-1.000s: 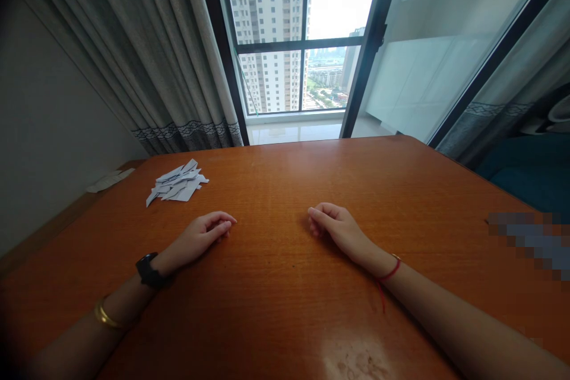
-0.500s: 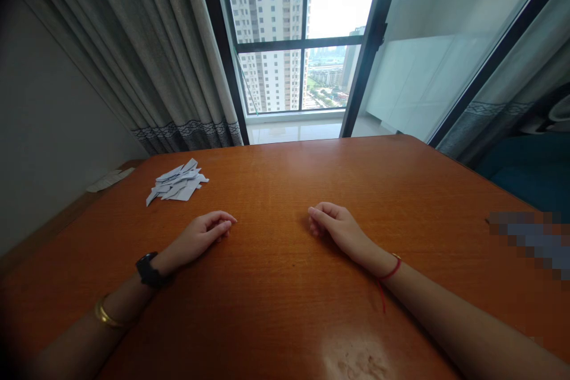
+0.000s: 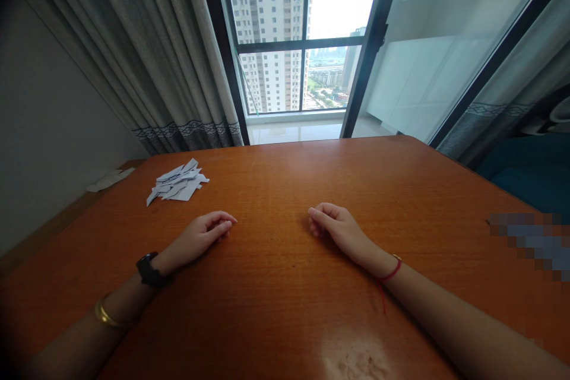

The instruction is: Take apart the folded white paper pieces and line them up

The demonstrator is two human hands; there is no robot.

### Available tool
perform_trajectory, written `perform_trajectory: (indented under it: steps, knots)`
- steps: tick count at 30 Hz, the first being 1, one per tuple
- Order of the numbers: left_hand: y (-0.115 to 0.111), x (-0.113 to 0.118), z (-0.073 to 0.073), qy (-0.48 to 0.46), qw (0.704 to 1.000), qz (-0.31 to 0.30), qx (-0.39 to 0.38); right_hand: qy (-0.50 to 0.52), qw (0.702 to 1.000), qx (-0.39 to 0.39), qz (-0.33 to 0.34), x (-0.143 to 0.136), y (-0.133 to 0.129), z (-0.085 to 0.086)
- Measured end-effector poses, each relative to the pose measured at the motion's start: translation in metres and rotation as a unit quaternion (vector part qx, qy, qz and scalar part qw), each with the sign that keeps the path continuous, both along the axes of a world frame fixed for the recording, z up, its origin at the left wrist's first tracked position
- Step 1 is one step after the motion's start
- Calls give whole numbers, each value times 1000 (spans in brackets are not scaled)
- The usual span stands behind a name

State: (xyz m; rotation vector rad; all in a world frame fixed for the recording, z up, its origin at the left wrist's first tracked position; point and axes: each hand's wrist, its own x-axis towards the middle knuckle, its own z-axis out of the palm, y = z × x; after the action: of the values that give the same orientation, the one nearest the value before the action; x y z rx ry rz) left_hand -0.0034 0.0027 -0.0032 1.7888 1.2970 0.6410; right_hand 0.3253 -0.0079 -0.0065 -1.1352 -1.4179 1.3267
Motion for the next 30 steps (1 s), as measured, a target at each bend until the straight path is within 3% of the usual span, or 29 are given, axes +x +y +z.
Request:
perform_trajectory:
  steps: [30]
  knots:
    - [0,0,0,6,1000,1,6,-9,1000,-4,0,-1,0,1]
